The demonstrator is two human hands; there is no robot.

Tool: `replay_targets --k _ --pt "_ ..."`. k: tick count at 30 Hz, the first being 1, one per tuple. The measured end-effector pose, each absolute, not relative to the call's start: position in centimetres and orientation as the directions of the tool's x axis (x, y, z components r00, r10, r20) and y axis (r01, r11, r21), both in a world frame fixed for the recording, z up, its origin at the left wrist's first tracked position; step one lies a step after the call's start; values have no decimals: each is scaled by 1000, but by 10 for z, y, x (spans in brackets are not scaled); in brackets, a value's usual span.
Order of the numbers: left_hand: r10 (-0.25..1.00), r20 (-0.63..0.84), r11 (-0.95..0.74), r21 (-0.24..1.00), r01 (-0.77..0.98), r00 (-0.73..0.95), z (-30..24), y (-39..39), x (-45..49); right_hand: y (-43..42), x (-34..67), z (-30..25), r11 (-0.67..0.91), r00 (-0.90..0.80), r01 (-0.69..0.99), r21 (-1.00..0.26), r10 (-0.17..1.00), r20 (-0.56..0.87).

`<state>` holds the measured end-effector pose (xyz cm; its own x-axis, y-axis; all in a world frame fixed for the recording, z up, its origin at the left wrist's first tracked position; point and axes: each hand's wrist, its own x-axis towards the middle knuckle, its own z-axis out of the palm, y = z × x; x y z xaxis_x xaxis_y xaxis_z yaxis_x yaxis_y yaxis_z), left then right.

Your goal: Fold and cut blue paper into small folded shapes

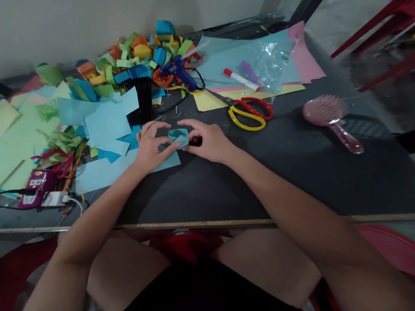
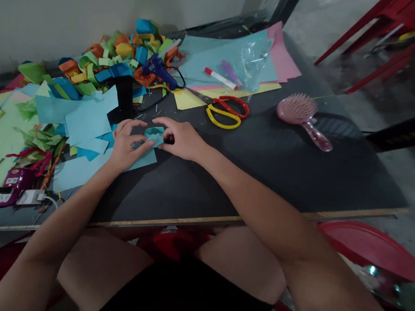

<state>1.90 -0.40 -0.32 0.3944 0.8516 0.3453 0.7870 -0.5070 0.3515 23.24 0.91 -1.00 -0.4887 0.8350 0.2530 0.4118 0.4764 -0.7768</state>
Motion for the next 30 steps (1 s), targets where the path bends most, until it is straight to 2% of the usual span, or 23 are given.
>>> replay_targets --k 7,15,18,24,26,30 --pt "845 364 -520 381 765 392 -10 -1 20 6 230 -10 502 -488 437 -746 829 272" --pt "852 323 -519 407 752 413 -16 8 21 -4 224 -8 667 -499 637 -387 739 453" --pt "848 326 -523 382 762 419 -18 8 23 -6 223 -6 698 -563 651 -299 708 427" --pt "811 471 -509 278 814 346 -9 -2 23 -4 223 -5 688 -593 653 -316 724 352" --pt "768 468 -584 228 779 438 -6 -5 19 -2 224 -5 676 -588 659 -330 736 335" --pt "700 363 -698 167 696 615 -7 -4 12 0 225 -4 667 -590 656 -353 745 313"
